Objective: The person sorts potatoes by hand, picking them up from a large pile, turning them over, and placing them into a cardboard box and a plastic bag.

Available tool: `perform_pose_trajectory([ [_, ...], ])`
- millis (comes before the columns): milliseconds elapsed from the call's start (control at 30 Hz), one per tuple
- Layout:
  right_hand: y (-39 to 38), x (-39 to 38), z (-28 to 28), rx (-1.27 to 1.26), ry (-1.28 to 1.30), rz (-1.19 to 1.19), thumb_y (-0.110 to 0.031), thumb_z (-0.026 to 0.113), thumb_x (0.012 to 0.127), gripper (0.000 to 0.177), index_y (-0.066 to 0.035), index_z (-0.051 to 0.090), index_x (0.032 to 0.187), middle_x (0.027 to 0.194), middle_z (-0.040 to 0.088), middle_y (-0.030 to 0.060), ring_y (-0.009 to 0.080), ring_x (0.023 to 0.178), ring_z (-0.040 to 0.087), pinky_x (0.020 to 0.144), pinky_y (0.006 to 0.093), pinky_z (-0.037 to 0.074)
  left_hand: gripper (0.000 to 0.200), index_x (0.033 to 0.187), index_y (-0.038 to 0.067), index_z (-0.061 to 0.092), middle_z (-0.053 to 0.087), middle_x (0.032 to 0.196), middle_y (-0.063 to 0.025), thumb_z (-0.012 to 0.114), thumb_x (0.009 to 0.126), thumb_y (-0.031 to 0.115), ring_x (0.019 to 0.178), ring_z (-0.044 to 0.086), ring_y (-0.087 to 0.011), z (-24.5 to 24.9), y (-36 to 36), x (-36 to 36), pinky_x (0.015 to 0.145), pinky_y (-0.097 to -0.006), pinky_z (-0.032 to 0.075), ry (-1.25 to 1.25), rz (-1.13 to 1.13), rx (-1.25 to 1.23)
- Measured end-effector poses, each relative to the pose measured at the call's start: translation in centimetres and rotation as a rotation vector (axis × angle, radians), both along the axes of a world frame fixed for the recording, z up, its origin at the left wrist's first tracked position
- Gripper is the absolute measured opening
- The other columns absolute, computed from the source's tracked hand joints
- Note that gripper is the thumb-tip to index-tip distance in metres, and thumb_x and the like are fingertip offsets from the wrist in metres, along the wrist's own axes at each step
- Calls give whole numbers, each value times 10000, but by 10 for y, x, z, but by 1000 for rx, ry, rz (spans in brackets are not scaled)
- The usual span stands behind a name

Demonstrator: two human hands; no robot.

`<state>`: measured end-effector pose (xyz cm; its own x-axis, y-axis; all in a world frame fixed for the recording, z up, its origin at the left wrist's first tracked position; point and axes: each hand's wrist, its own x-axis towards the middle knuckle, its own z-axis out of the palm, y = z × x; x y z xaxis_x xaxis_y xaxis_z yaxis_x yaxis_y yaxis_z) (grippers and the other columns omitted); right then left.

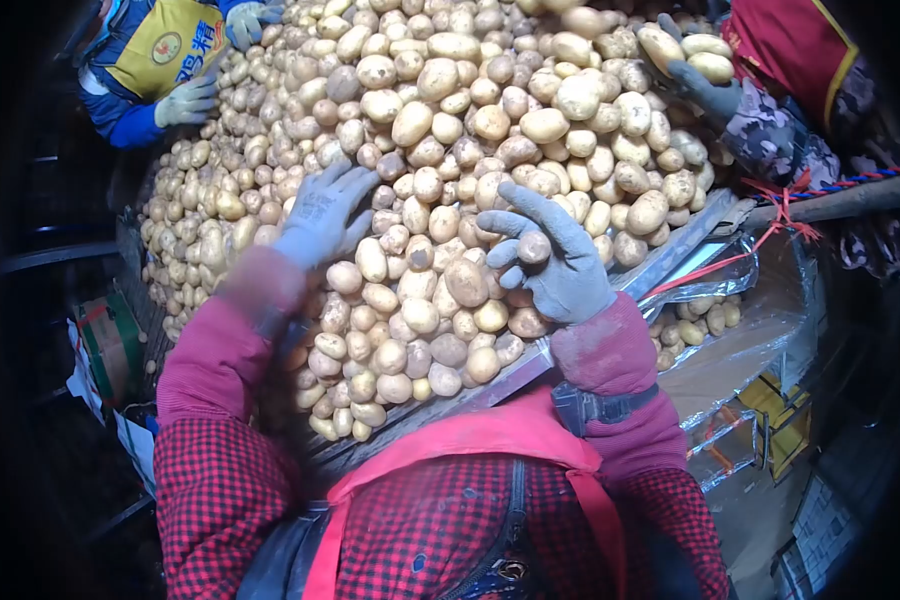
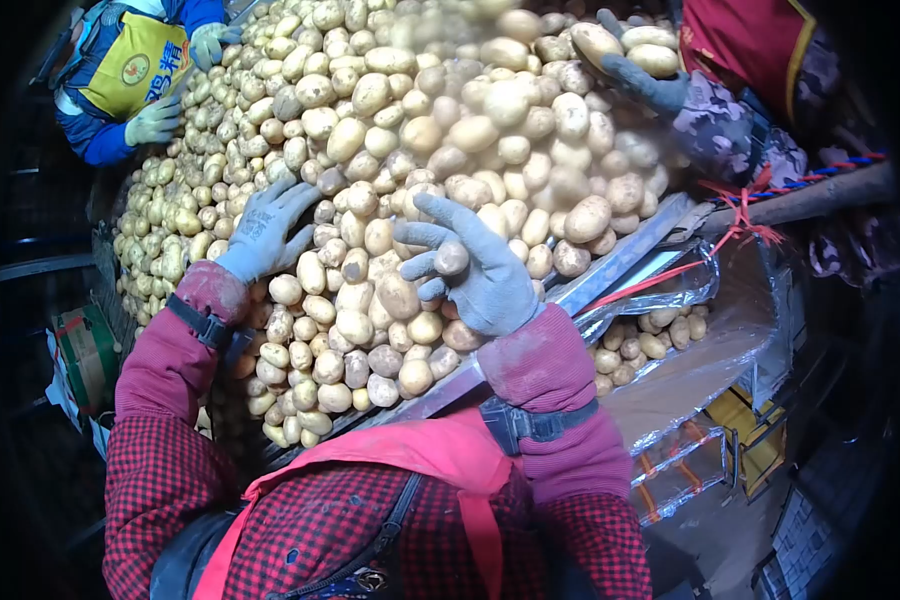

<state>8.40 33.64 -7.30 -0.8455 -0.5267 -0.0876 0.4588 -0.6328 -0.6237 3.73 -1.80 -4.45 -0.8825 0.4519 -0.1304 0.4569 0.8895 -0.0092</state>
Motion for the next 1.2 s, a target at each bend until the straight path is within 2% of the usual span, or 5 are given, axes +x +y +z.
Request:
perform_pose_trajectory([
  [233,-5,0,-9,94,120,18,-150,495,1084,538,-76,395,1608,1464,528,253,182,1058,686,772,263,574,563,1449,142,547,619,1393,-116,672,914,268,1291,543,-347,-10,12,-2,1012,-535,451,12,104,-53],
  [300,-4,-2,-9,-150,-100,47,-163,498,1084,537,-82,401,1607,1472,511,253,187,1063,687,773,256,569,565,1451,181,549,635,1378,-95,675,912,294,1234,572,-339,-3,23,-8,1003,-532,458,-98,228,-216],
  [467,-2,1,-12,-230,-157,32,-190,489,1094,526,-103,406,1606,1477,480,253,189,1009,648,804,273,551,478,1368,182,608,687,1294,-104,675,919,330,1235,593,-334,-5,8,-8,1019,-507,463,-55,110,-63],
  [1000,-2,-3,3,-3,-145,46,-438,468,1107,635,-69,358,1612,1454,519,238,219,1019,686,784,318,566,325,1216,123,625,741,1055,-186,609,1009,373,996,706,-406,-25,14,-9,871,-509,543,-111,402,158],
  [1200,0,-3,0,-19,-58,41,-460,454,1106,665,-29,355,1603,1428,563,215,227,1037,697,782,327,567,536,1275,83,639,749,1112,-222,671,967,520,1044,722,-390,-6,36,3,914,-476,557,-120,687,82],
])
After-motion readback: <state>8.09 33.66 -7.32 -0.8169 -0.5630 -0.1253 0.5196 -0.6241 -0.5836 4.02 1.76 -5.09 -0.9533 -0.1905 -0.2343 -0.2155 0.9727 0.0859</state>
